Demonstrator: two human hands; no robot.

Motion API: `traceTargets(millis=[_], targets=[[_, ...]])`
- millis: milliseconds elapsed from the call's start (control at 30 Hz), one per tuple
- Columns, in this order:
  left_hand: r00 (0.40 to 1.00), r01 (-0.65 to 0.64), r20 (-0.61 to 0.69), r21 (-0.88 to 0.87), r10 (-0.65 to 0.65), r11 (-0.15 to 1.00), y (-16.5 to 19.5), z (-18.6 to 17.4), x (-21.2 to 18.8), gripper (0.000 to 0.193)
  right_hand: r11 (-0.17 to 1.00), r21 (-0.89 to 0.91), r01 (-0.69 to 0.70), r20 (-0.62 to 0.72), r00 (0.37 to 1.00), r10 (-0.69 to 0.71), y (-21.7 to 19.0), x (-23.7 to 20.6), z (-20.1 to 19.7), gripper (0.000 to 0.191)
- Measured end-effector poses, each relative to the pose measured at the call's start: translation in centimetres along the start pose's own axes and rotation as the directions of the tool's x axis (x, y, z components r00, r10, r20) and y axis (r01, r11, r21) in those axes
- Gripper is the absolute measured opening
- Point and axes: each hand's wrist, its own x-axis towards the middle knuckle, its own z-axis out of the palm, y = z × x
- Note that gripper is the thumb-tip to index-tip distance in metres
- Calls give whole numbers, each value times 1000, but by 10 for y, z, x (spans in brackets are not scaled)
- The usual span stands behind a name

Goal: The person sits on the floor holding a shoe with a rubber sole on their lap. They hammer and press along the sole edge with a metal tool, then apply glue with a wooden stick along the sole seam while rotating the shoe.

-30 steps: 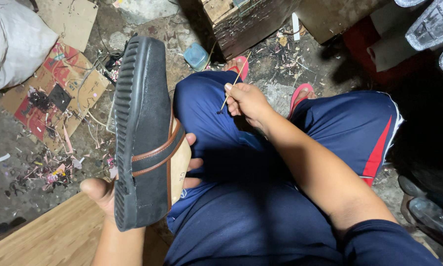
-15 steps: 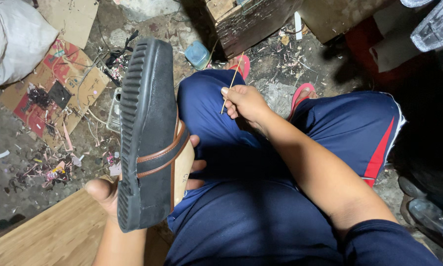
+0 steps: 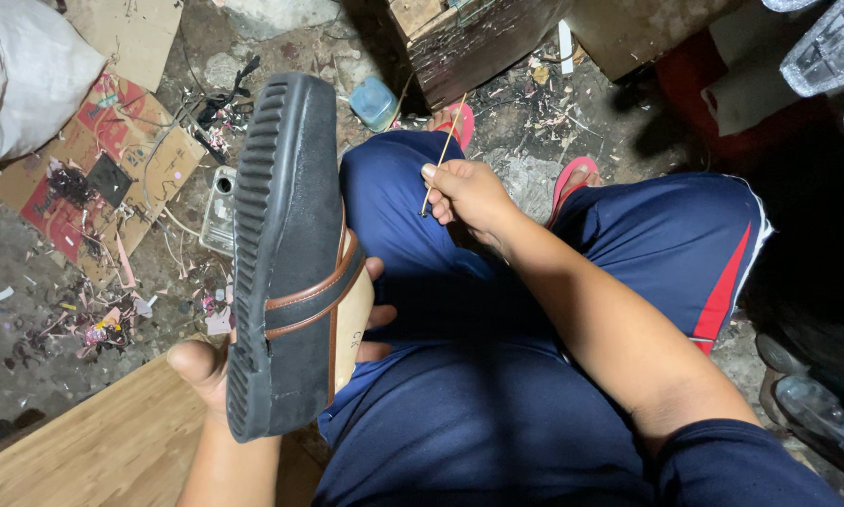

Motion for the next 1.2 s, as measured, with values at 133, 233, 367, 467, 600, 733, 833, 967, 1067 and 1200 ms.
traceTargets(millis=[133,233,367,467,600,733,833,967,1067,1200], targets=[[1000,-1,4,13,1,1000,1,1,-1,146,1000,22,-5,1,1000,5,2,1,-2,20],[1000,4,6,24,-4,1000,2,0,-1,147,999,42,0,11,1000,0,3,2,-2,21],[1000,8,12,2,-8,1000,1,0,-1,146,999,44,-16,1,1000,16,4,2,-3,21],[1000,8,16,-7,-8,1000,0,0,-1,146,998,56,-27,2,1000,27,4,2,-3,22],[1000,4,18,1,-4,1000,0,-1,-1,146,997,72,-39,1,999,39,4,2,-4,22],[1000,7,21,-4,-7,1000,1,0,-1,146,996,82,-35,-4,999,35,5,2,-4,22],[999,19,34,-6,-18,1000,1,0,-1,146,998,52,-46,-12,999,46,5,0,-4,23],[999,34,31,-14,-34,999,1,0,-1,145,993,72,-90,-23,996,92,4,-1,-2,23],[999,40,39,-32,-38,999,0,-1,0,145,992,80,-101,-34,994,104,2,-1,-1,23],[998,30,49,-19,-29,999,0,-3,0,144,989,81,-120,-41,992,123,2,-2,0,24]])
